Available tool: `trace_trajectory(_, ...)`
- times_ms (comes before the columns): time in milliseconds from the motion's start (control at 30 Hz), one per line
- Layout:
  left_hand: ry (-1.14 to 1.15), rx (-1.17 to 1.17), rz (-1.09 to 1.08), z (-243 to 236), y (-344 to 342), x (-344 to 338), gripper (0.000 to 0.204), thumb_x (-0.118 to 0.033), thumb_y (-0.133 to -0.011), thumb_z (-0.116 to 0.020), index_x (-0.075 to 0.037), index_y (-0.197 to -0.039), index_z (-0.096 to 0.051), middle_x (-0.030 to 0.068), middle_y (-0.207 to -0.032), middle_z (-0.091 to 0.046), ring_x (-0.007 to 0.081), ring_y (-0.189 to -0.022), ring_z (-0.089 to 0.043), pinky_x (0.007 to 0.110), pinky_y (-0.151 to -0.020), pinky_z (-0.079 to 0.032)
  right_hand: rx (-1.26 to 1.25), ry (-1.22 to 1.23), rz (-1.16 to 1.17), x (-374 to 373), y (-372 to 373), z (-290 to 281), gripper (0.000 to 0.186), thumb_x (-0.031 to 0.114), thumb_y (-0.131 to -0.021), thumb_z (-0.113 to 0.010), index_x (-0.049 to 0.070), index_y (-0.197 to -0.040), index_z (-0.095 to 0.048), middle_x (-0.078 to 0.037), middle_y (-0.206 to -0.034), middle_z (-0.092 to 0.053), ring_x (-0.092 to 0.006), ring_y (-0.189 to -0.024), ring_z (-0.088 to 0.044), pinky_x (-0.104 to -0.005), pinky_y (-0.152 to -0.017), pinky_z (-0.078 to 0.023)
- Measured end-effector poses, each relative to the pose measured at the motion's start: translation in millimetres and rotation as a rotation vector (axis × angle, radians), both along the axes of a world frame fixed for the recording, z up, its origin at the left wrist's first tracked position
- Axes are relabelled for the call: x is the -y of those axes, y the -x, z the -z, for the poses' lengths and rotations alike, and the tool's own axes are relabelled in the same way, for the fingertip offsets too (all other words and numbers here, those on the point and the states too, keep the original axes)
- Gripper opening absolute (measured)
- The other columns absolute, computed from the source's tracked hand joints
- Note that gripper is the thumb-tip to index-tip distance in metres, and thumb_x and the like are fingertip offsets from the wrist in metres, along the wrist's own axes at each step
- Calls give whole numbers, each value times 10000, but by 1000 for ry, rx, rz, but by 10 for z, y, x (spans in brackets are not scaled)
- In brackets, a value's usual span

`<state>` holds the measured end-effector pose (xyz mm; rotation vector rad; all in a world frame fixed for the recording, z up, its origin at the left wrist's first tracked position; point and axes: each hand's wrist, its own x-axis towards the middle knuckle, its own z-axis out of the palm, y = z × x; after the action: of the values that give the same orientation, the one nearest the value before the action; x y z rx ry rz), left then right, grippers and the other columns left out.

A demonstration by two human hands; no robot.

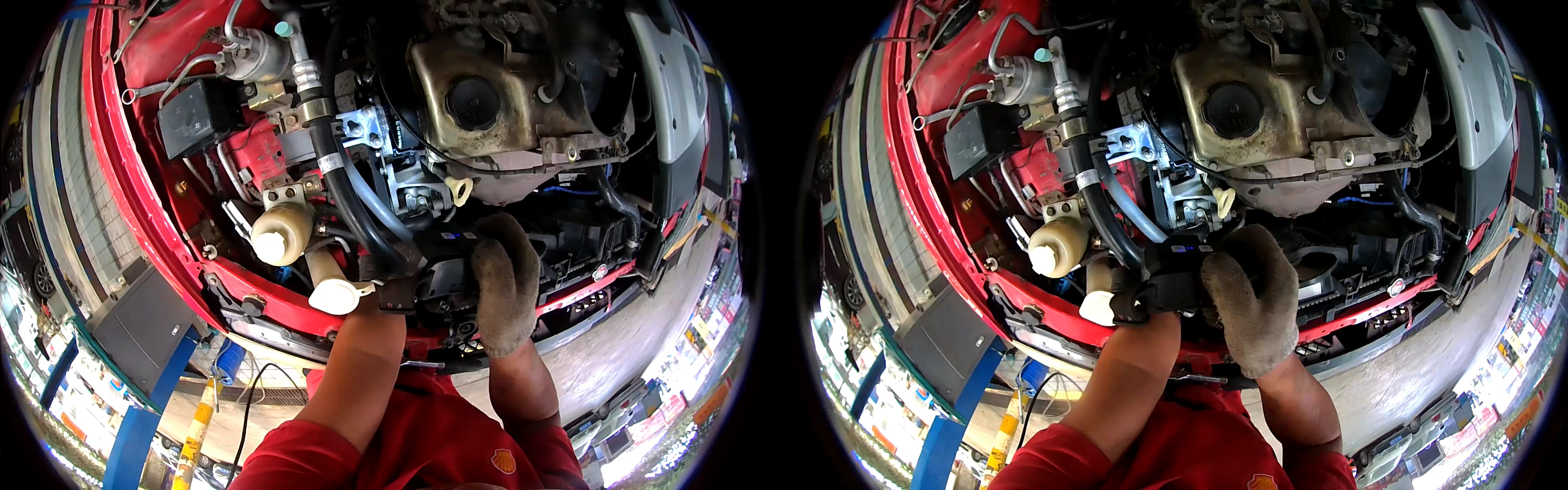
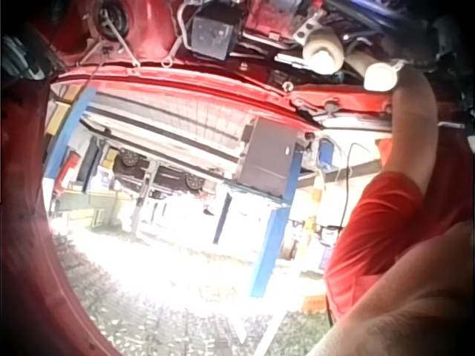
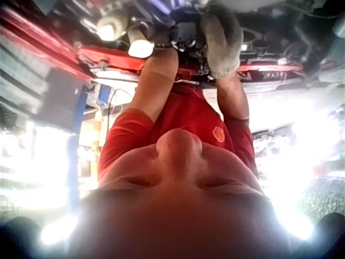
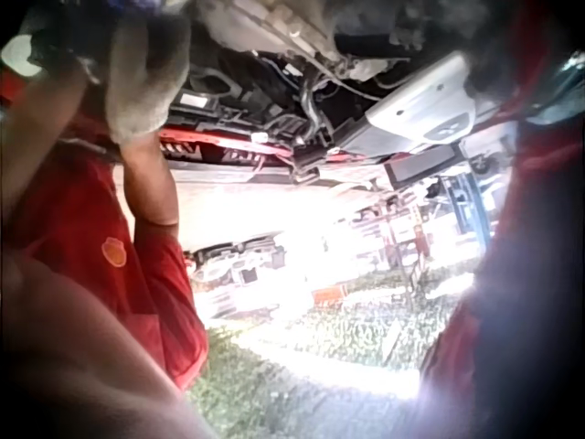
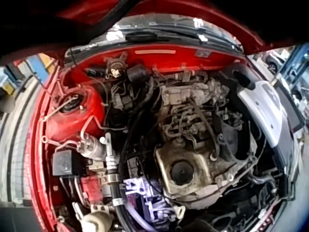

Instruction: The person works under the hood of a red car, manipulating hoses and components within the engine bay. They then move to the underside of the vehicle to work on the suspension or brake assembly, using a flashlight to illuminate the area.

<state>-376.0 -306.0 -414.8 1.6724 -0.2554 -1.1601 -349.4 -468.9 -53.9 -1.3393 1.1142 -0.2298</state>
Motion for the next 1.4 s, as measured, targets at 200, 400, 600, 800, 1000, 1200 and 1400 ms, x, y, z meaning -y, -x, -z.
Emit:
trace_trajectory(200,-11,10,4,3,-19,-12,501,-284,-966,-652,-155,-1450,-654,109,-1494,-636,283,-1361,-615,466,-1055,-552,48,80,16,29,131,74,71,91,-955,-614,21,-959,-604,-5,-796,-560,-83,-733,-488,-279,-648,-436)
trace_trajectory(400,-29,26,-9,84,-39,-27,497,-273,-969,-649,-155,-1452,-654,107,-1499,-635,281,-1366,-616,464,-1057,-553,155,92,126,110,169,-14,148,54,-925,-656,17,-1060,-606,-5,-882,-585,-76,-755,-493,-255,-664,-450)
trace_trajectory(600,-60,73,-15,166,-107,-95,493,-261,-972,-646,-156,-1453,-655,104,-1504,-634,279,-1372,-616,462,-1058,-554,-24,501,6,750,20,-18,350,182,-927,-796,15,-1180,-621,-84,-990,-676,-170,-878,-639,-323,-791,-535)
trace_trajectory(800,-167,198,93,125,-213,-192,490,-250,-974,-643,-156,-1455,-655,101,-1510,-633,277,-1377,-616,461,-1060,-555,-404,704,-144,1038,-334,235,567,461,-985,-731,72,-1372,-586,-206,-1318,-695,-388,-1229,-660,-455,-1072,-507)
trace_trajectory(1000,-662,339,898,-354,-180,-463,487,-238,-977,-640,-156,-1457,-656,99,-1515,-633,275,-1383,-617,459,-1062,-556,-602,965,-168,1086,-198,372,618,540,-1021,-610,93,-1446,-575,-224,-1434,-604,-418,-1344,-559,-500,-1144,-445)
trace_trajectory(1200,-623,552,1560,-2321,-264,-112,420,-180,-919,-610,-50,-1290,-758,162,-1377,-717,338,-1247,-711,466,-988,-594,-226,896,-76,603,378,-16,439,344,-1023,-641,52,-1351,-645,-218,-1340,-650,-404,-1272,-599,-477,-1102,-467)
trace_trajectory(1400,110,885,1076,-3571,-723,-796,347,-288,-970,-681,-57,-1225,-721,163,-1161,-737,360,-1085,-707,477,-1013,-546,33,496,-52,-544,1660,-85,273,159,-1043,-596,-3,-1239,-697,-160,-1112,-760,-243,-1025,-705,-358,-943,-536)
